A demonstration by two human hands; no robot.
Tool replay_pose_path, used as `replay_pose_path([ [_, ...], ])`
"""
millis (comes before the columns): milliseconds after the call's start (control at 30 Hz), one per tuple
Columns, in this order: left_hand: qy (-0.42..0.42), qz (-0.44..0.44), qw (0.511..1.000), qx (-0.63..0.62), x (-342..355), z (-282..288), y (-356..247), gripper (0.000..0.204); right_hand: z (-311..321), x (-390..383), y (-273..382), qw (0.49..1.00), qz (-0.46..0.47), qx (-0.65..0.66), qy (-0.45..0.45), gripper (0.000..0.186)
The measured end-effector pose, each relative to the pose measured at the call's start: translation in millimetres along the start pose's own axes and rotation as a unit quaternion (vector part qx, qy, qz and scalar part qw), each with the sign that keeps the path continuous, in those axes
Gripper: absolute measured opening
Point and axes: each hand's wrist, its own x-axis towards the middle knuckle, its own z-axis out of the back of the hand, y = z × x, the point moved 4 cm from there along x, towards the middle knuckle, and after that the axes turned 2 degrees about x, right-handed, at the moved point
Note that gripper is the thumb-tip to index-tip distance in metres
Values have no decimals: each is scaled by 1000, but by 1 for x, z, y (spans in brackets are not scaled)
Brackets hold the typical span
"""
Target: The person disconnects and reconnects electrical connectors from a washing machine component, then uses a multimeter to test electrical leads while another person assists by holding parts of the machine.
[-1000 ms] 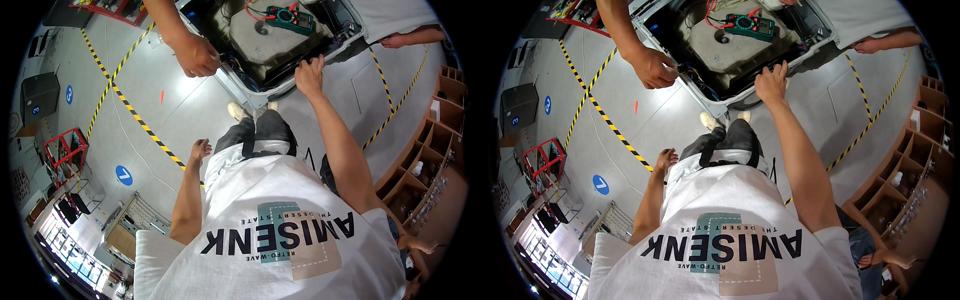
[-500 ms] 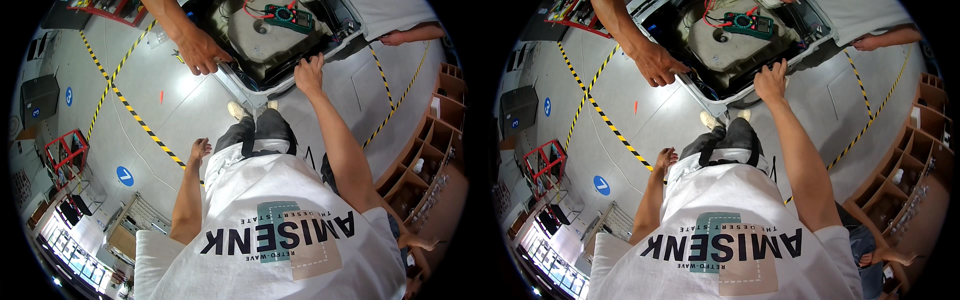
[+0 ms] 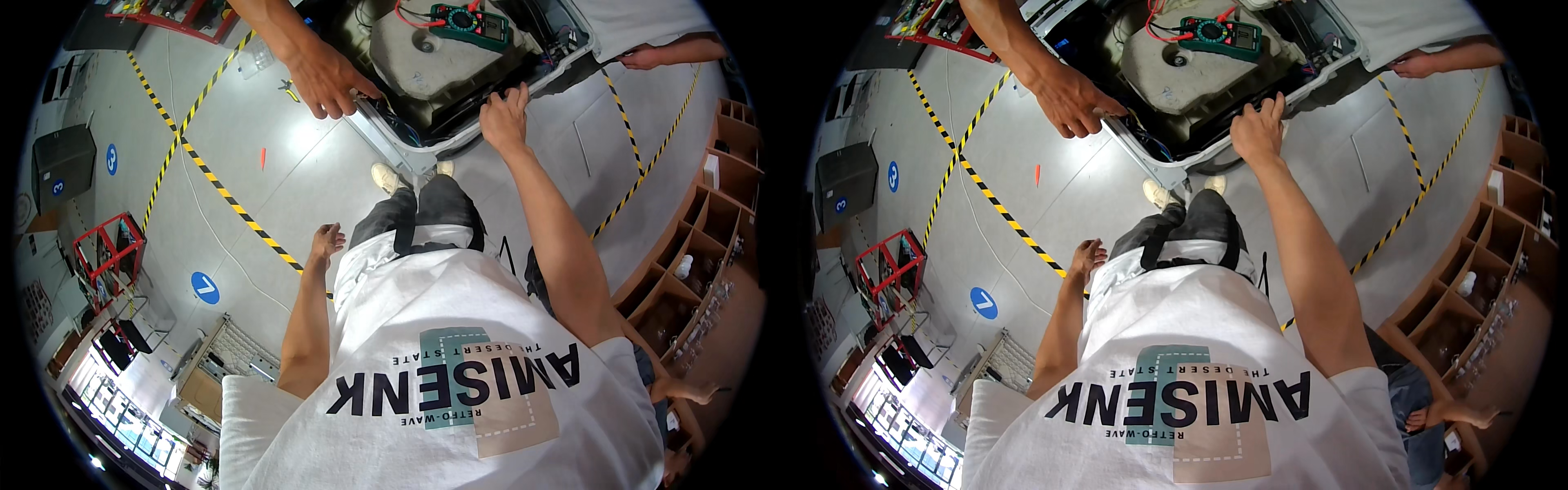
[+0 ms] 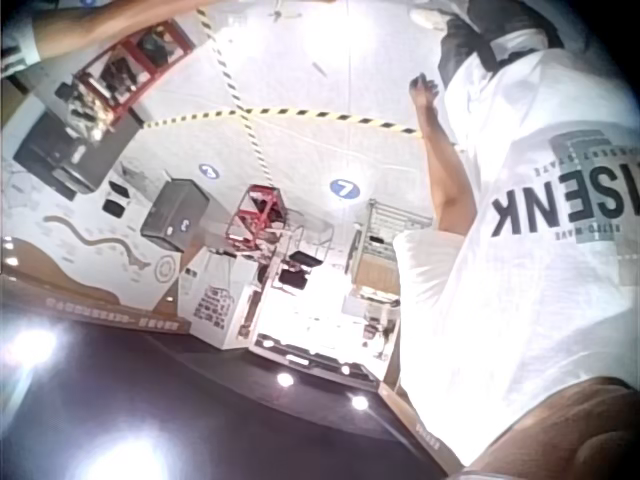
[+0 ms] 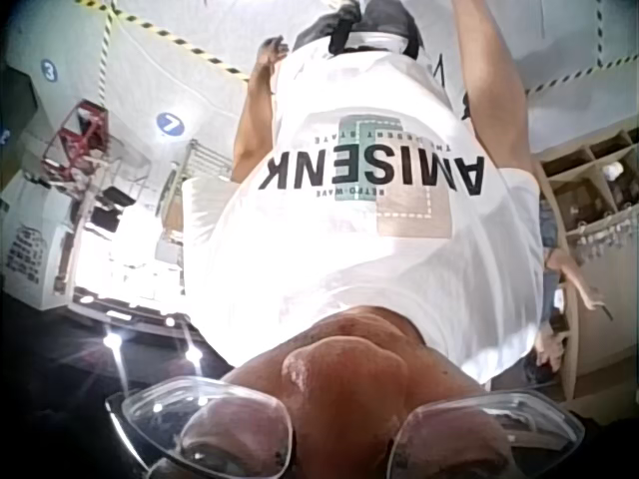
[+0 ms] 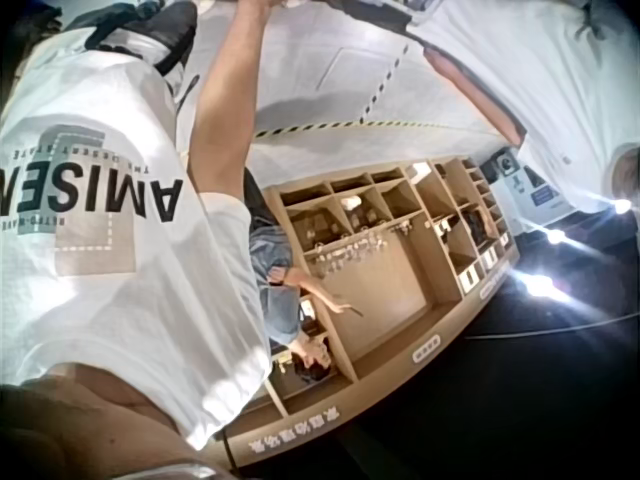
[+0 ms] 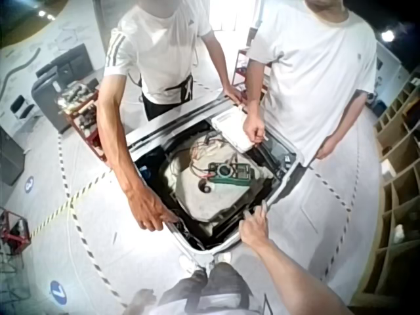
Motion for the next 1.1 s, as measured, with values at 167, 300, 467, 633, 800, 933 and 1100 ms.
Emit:
replay_pose_path([
  [167,2,-4,1000,-3,0,1,-1,44,-1,0,1,1000,-3,-1,5,37],
  [300,0,-7,1000,1,-3,0,-6,45,-1,0,-1,1000,-11,2,2,37],
  [467,-3,-4,1000,6,-7,1,-10,44,2,0,3,1000,-20,7,11,37],
  [633,3,-5,1000,3,-6,0,-12,44,1,0,1,1000,-10,6,-4,36],
  [800,2,-2,1000,4,-6,1,-12,44,-1,0,1,1000,0,0,-13,35],
  [933,3,0,1000,6,-7,0,-15,40,0,0,1,1000,-2,7,-16,34],
  [1100,3,1,1000,9,-9,0,-16,39,-2,-1,-1,999,10,2,-30,34],
])
